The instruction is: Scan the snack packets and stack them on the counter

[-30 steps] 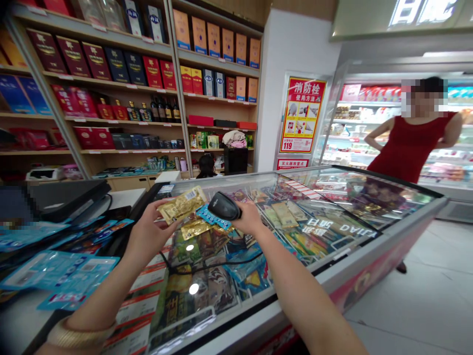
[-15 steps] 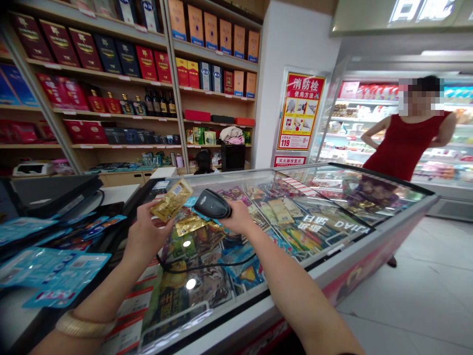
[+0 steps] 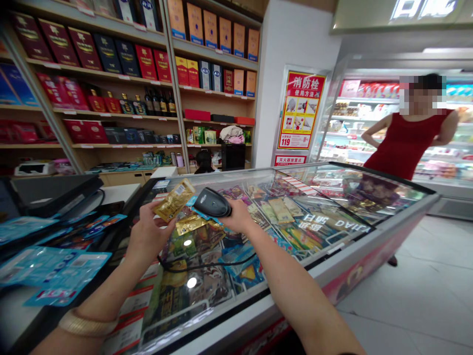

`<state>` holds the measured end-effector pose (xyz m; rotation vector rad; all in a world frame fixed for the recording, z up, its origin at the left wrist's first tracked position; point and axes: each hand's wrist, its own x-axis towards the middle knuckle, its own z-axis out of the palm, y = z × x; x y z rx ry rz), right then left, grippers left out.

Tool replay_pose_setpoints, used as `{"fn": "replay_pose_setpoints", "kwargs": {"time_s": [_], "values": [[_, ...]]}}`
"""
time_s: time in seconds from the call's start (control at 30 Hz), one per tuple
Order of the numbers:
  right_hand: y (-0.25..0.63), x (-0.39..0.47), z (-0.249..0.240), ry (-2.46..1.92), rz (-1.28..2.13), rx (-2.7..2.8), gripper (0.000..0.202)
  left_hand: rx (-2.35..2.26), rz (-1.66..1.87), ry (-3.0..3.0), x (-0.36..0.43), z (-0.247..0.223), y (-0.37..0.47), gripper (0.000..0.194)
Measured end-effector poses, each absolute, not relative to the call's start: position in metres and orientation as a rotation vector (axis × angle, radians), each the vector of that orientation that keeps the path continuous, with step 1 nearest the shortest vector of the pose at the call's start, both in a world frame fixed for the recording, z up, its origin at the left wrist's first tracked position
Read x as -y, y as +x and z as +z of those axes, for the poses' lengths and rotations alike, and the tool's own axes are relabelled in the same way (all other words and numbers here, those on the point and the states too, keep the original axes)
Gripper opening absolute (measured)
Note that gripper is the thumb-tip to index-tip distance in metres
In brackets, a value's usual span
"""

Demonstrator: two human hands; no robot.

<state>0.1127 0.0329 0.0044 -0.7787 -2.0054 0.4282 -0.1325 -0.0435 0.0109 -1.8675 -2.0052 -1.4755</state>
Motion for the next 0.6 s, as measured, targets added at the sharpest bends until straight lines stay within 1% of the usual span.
{"fn": "replay_pose_setpoints", "kwargs": {"time_s": [0.1, 0.17, 0.3, 0.47, 0.53, 0.6], "values": [[0.113, -0.031, 0.005, -0.768, 0.405, 2.012, 0.025, 1.998, -1.51, -1.868, 0.044, 0.012, -0.132, 0.052], [0.114, -0.03, 0.006, -0.768, 0.371, 1.996, 0.027, 1.99, -1.513, -1.855, 0.047, 0.017, -0.132, 0.052], [0.118, -0.03, 0.004, -0.782, 0.258, 2.027, 0.025, 2.024, -1.4, -1.644, 0.059, 0.036, -0.148, 0.055], [0.122, -0.034, 0.001, -0.83, 0.192, 2.087, 0.022, 1.95, -1.212, -1.217, 0.096, 0.061, -0.211, 0.054], [0.123, -0.034, 0.001, -0.827, 0.167, 2.1, 0.023, 1.979, -1.179, -1.042, 0.114, 0.067, -0.243, 0.057], [0.123, -0.033, 0.002, -0.833, 0.129, 2.105, 0.022, 2.003, -1.17, -0.897, 0.13, 0.07, -0.272, 0.056]]}}
